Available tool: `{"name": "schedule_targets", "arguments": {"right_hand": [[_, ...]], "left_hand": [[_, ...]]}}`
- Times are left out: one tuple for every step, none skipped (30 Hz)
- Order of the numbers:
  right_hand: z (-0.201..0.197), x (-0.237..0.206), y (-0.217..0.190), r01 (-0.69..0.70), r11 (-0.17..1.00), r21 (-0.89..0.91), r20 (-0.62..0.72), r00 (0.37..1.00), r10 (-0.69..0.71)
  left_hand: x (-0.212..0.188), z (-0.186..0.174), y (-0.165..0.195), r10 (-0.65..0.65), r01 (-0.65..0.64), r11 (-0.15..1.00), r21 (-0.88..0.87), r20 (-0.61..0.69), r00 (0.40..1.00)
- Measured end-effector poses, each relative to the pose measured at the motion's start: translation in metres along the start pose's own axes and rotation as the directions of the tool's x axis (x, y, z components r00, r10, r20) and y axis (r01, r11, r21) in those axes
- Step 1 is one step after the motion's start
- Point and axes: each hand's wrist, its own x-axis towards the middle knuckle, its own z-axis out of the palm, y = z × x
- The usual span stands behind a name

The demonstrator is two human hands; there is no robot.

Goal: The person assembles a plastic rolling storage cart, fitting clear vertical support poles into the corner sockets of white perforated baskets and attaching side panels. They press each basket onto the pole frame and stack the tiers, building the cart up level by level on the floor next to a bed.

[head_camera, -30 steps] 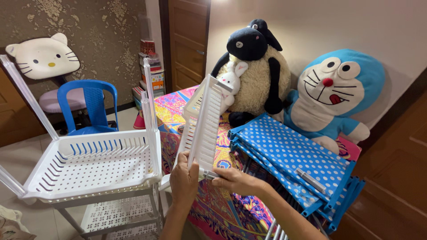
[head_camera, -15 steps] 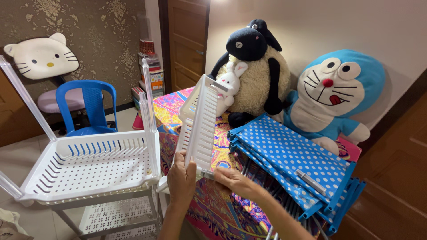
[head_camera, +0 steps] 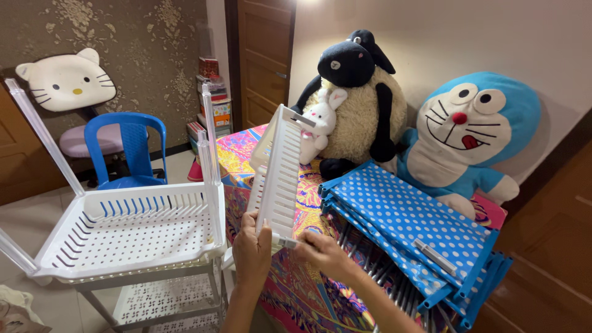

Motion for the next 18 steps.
{"name": "schedule_targets", "arguments": {"right_hand": [[-0.005,0.001,0.003,-0.100,0.988,0.117,0.105,0.991,0.088],[-0.009,0.001,0.005,-0.127,0.985,0.116,0.176,0.979,0.105],[-0.014,0.003,0.005,-0.153,0.982,0.113,0.245,0.962,0.122],[-0.017,0.001,0.004,-0.181,0.977,0.108,0.312,0.940,0.140],[-0.016,-0.003,0.001,-0.041,0.999,-0.029,0.203,0.978,0.046],[-0.012,-0.007,-0.003,0.088,0.979,-0.181,0.105,0.992,-0.070],[-0.009,-0.009,-0.007,0.194,0.920,-0.341,0.025,0.980,-0.198],[-0.005,-0.013,-0.012,0.268,0.858,-0.438,-0.046,0.947,-0.319],[0.000,-0.018,-0.017,0.325,0.781,-0.533,-0.101,0.892,-0.440],[0.004,-0.022,-0.021,0.363,0.691,-0.625,-0.140,0.819,-0.557],[0.007,-0.025,-0.024,0.356,0.652,-0.670,-0.141,0.801,-0.582],[0.010,-0.026,-0.027,0.349,0.609,-0.713,-0.138,0.780,-0.610],[0.012,-0.026,-0.028,0.341,0.564,-0.752,-0.134,0.759,-0.637],[0.013,-0.025,-0.028,0.358,0.619,-0.699,-0.155,0.770,-0.620],[0.013,-0.024,-0.027,0.374,0.671,-0.641,-0.174,0.780,-0.601],[0.012,-0.021,-0.025,0.390,0.716,-0.578,-0.191,0.789,-0.584],[0.008,-0.015,-0.023,0.296,0.863,-0.409,-0.153,0.910,-0.385],[0.001,-0.010,-0.020,0.150,0.960,-0.238,-0.071,0.983,-0.171]], "left_hand": [[0.000,0.000,0.000,0.007,-0.007,1.000,0.010,0.000,1.000],[0.000,0.000,-0.001,0.016,-0.016,1.000,0.021,-0.002,1.000],[0.000,0.001,-0.001,0.016,-0.016,1.000,0.026,-0.002,1.000],[-0.001,0.002,0.000,0.015,-0.015,0.999,0.031,0.000,1.000],[-0.001,0.003,0.000,0.015,-0.015,0.999,0.036,0.000,1.000],[-0.001,0.004,0.000,0.012,-0.011,0.999,0.042,-0.009,1.000],[-0.001,0.006,0.001,0.008,-0.007,0.999,0.046,-0.016,1.000],[-0.002,0.008,0.001,0.002,-0.001,0.999,0.050,-0.023,1.000],[-0.003,0.010,0.002,-0.014,0.015,0.998,0.054,-0.011,1.000],[-0.005,0.011,0.003,-0.031,0.031,0.998,0.058,0.001,1.000],[-0.006,0.012,0.004,-0.048,0.048,0.997,0.065,0.013,0.999],[-0.006,0.012,0.004,-0.024,0.024,0.998,0.057,0.001,1.000],[-0.006,0.011,0.003,0.001,0.000,0.999,0.050,-0.012,1.000],[-0.006,0.010,0.003,0.024,-0.023,0.999,0.044,-0.024,0.999],[-0.005,0.008,0.002,0.009,-0.008,0.999,0.037,-0.017,1.000],[-0.003,0.005,0.000,-0.004,0.004,1.000,0.030,-0.012,1.000],[-0.001,0.003,-0.001,-0.017,0.018,1.000,0.022,-0.009,1.000],[-0.002,0.003,-0.001,-0.007,0.007,1.000,0.026,-0.005,1.000]]}}
